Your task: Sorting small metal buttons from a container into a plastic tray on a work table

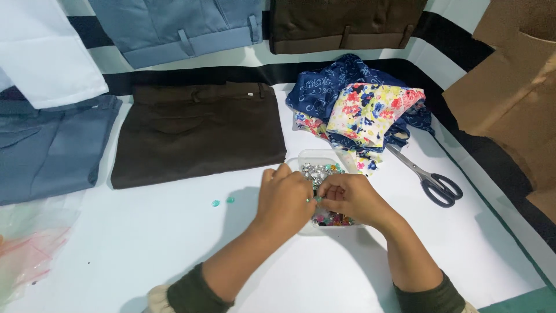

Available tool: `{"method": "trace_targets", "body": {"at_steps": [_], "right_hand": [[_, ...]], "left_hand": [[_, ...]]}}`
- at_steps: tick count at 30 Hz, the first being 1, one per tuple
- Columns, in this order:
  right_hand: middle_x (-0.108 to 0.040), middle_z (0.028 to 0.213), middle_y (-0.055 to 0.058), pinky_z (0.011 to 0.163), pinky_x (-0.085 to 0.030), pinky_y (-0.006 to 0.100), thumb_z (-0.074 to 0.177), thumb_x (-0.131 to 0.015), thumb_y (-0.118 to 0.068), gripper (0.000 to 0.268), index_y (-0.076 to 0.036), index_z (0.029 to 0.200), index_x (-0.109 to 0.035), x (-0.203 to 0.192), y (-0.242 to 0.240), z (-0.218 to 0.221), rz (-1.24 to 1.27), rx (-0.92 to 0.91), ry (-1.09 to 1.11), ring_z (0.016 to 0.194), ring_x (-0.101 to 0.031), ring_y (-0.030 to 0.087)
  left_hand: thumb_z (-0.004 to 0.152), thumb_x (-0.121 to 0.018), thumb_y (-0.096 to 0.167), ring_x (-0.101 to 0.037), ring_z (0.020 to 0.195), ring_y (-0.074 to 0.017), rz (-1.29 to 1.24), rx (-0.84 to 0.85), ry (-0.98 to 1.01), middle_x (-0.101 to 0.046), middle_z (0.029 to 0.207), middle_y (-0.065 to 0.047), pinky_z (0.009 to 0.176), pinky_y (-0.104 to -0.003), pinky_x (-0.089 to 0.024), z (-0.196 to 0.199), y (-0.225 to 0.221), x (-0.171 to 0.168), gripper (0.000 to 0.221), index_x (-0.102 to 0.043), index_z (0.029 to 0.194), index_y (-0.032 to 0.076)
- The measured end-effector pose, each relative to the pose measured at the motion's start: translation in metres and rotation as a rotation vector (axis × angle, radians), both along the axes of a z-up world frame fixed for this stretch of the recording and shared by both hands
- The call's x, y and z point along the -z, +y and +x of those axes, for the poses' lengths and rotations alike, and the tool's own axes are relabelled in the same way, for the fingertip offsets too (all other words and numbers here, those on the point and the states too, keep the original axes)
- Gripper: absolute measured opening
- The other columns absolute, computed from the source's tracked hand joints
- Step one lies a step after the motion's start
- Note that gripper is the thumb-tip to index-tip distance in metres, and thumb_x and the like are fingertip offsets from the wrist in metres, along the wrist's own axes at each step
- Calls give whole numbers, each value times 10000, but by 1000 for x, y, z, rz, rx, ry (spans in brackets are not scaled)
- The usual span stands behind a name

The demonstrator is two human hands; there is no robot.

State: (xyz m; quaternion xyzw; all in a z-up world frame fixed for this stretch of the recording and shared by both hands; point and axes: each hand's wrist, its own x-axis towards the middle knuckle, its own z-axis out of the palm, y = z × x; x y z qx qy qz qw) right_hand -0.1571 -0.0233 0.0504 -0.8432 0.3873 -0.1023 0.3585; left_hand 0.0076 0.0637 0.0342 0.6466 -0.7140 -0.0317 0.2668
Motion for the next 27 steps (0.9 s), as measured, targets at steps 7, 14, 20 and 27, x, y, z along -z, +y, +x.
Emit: {"method": "trace_targets", "body": {"at_steps": [7,14,20,27], "right_hand": [[-723,697,116,560,-517,329,793,-811,-42,157,-59,944,-769,7,19,14,-278,-20,-371,600,-629,220],[-693,842,26,629,-533,290,850,-780,-21,130,-76,942,-707,20,81,60,-868,-272,-700,697,-631,187],[-600,856,76,589,-472,313,919,-733,16,108,-31,956,-643,62,82,99,-779,-433,-603,727,-579,230],[-656,798,-16,560,-508,203,929,-704,-125,136,-143,795,-690,79,71,138,-933,-293,-280,732,-631,112]], "left_hand": [[737,-822,236,-649,809,-218,-329,-108,-30,-734,751,6,818,-394,-453,80,46,18,108,-754,816,205],[777,-801,268,-659,844,-134,-229,-331,-41,-746,791,136,858,-342,-452,133,97,45,72,-755,833,261],[798,-780,269,-645,907,-131,-107,-387,72,-766,866,166,910,-359,-422,140,105,54,78,-765,874,261],[840,-758,212,-700,925,-120,81,-424,74,-763,875,90,927,-349,-516,139,106,39,110,-767,939,258]]}}
